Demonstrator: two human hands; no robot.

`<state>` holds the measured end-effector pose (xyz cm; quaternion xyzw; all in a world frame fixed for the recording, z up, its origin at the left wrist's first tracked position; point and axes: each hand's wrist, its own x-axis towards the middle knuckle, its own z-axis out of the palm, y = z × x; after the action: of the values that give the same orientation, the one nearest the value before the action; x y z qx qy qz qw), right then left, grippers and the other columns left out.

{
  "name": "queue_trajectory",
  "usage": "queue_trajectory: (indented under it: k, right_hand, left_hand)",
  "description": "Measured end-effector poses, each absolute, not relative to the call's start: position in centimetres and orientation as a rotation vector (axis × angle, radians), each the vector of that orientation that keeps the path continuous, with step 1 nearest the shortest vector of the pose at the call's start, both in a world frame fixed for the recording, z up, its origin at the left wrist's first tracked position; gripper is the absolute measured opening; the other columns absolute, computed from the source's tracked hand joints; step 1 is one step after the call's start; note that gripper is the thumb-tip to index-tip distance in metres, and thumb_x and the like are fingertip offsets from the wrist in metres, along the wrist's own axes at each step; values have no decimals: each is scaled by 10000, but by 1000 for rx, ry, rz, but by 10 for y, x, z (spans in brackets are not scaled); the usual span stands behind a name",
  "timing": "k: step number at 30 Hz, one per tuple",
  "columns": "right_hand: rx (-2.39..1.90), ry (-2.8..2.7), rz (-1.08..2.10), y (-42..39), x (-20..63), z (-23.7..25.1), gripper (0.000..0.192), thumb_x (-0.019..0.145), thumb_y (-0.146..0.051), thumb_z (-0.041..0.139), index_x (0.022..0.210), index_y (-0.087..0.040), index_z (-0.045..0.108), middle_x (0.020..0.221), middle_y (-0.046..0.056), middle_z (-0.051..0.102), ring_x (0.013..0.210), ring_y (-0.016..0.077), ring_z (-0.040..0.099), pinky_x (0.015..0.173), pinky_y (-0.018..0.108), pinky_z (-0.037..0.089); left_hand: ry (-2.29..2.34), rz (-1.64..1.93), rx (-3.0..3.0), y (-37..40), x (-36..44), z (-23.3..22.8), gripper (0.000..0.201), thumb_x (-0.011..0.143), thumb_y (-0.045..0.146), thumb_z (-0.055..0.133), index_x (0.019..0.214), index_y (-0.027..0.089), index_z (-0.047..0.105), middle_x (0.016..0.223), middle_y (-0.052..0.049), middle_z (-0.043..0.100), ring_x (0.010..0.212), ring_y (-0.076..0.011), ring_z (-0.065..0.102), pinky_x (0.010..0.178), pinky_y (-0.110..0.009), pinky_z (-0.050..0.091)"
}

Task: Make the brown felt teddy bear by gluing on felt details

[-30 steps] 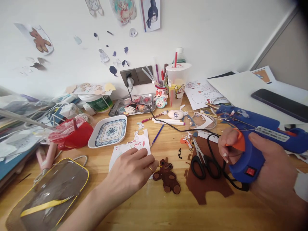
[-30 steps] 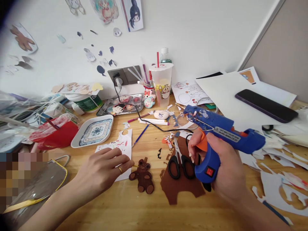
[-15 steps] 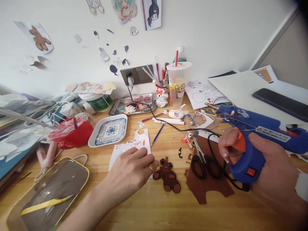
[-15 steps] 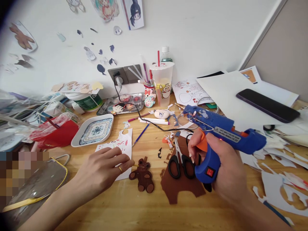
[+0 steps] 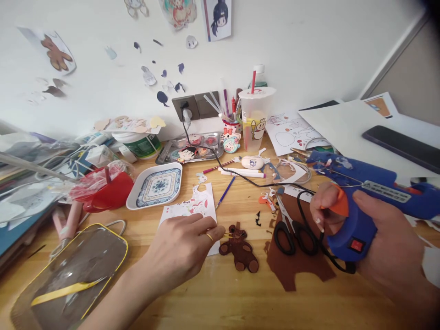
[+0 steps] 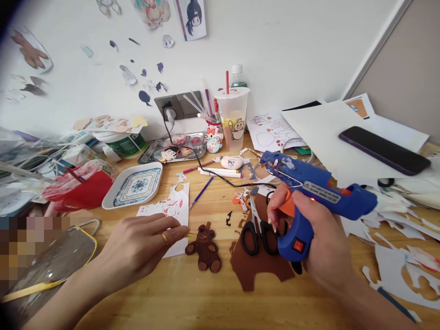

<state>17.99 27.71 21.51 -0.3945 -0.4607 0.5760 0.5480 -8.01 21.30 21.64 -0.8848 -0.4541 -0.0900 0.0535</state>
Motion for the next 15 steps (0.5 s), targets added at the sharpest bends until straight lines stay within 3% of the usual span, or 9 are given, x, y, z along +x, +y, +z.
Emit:
queue_trajectory:
  k: [6, 15]
  right_hand:
    - [-1162, -1061, 1212, 276, 179, 209, 260, 697, -445, 546, 713, -194, 612, 604, 9, 517, 495, 123, 441, 413, 222, 369]
    - [-1139, -1295, 1199, 275, 179, 205, 266, 781, -439, 474, 721, -205, 585, 475, -12, 454, 410, 123, 379, 343, 229, 281]
  left_hand:
    - [-1653, -580, -2625, 207, -82, 213, 217, 835, 195, 453, 1037, 194, 531, 873, -38, 625, 719, -131, 577, 583, -239, 435]
    - [-1576, -408, -2648, 203, -71, 203, 232, 833, 153, 415, 969, 214, 593, 733, -16, 619, 645, -123, 565, 515, -218, 411]
